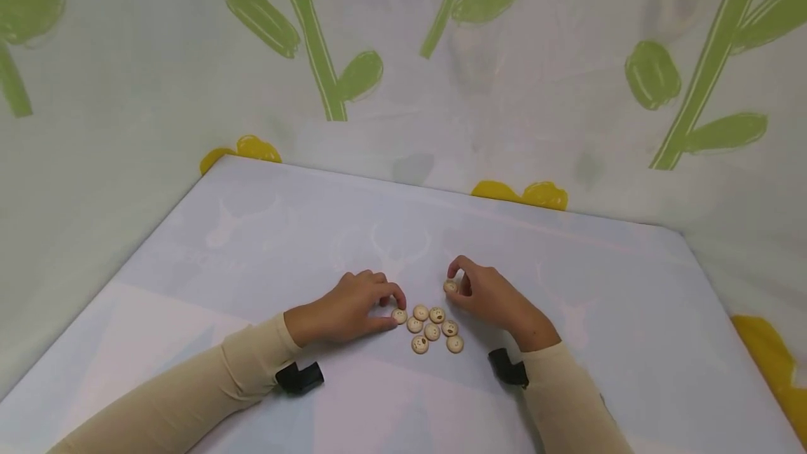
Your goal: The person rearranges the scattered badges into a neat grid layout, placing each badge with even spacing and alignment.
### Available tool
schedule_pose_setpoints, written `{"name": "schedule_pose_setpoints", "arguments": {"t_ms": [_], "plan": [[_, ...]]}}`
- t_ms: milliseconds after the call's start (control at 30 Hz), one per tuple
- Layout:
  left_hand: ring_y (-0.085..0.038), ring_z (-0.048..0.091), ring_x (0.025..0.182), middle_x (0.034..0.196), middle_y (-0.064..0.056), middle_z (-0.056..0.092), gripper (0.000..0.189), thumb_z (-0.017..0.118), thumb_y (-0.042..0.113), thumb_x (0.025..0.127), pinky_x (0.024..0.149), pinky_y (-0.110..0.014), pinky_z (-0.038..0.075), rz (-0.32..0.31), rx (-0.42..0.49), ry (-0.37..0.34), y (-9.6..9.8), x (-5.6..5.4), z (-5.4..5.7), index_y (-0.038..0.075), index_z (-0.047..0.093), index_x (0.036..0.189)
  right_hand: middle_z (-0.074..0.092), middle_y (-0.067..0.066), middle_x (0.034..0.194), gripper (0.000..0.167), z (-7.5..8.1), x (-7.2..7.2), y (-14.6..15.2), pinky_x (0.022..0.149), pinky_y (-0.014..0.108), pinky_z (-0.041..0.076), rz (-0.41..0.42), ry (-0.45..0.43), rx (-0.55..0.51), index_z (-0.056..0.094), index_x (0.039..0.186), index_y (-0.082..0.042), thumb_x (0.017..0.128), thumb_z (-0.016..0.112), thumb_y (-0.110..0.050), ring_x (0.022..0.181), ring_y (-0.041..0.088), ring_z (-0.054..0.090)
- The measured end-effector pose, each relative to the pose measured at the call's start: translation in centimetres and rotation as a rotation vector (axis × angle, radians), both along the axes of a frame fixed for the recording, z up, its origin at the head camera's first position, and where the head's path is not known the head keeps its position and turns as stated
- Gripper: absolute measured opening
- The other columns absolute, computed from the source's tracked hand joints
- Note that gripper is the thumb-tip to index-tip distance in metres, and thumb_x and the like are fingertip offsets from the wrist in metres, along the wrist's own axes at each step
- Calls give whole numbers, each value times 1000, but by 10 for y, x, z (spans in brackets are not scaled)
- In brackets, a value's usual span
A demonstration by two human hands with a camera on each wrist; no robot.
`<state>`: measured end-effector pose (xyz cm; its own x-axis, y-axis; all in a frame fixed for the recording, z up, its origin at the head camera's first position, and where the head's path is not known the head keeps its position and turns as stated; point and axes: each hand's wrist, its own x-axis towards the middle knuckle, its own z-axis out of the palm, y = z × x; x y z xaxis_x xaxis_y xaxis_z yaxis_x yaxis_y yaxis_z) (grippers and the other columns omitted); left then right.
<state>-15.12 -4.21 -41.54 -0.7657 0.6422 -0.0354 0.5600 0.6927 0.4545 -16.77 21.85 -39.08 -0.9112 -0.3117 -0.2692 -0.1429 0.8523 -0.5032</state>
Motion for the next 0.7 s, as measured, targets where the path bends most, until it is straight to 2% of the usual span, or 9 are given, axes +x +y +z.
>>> {"name": "schedule_pose_setpoints", "arguments": {"t_ms": [267, 467, 700], "plan": [[-9, 51, 90, 90, 11, 57, 20, 72, 39, 92, 80, -34, 37, -5, 14, 15, -2, 1, -1, 32, 68, 110, 61, 0, 78, 21, -2, 4, 3, 62, 26, 47, 52, 38, -56, 58, 108, -13, 93, 71, -18, 69, 14, 54], [-8, 50, 90, 91, 11, 56, 20, 71, 40, 92, 81, -35, 36, -8, 7, -13, -3, 2, -1, 33, 67, 111, 60, -1, 78, 18, -2, 7, 1, 62, 25, 48, 82, 7, -93, 59, 103, -15, 91, 73, -18, 70, 14, 54], [-9, 51, 90, 92, 10, 58, 20, 71, 40, 92, 81, -35, 37, -10, 24, 12, -3, 0, -2, 33, 67, 110, 57, -1, 77, 18, 0, 10, -2, 61, 25, 46, 110, -9, -101, 61, 102, -15, 90, 74, -17, 71, 14, 52]]}}
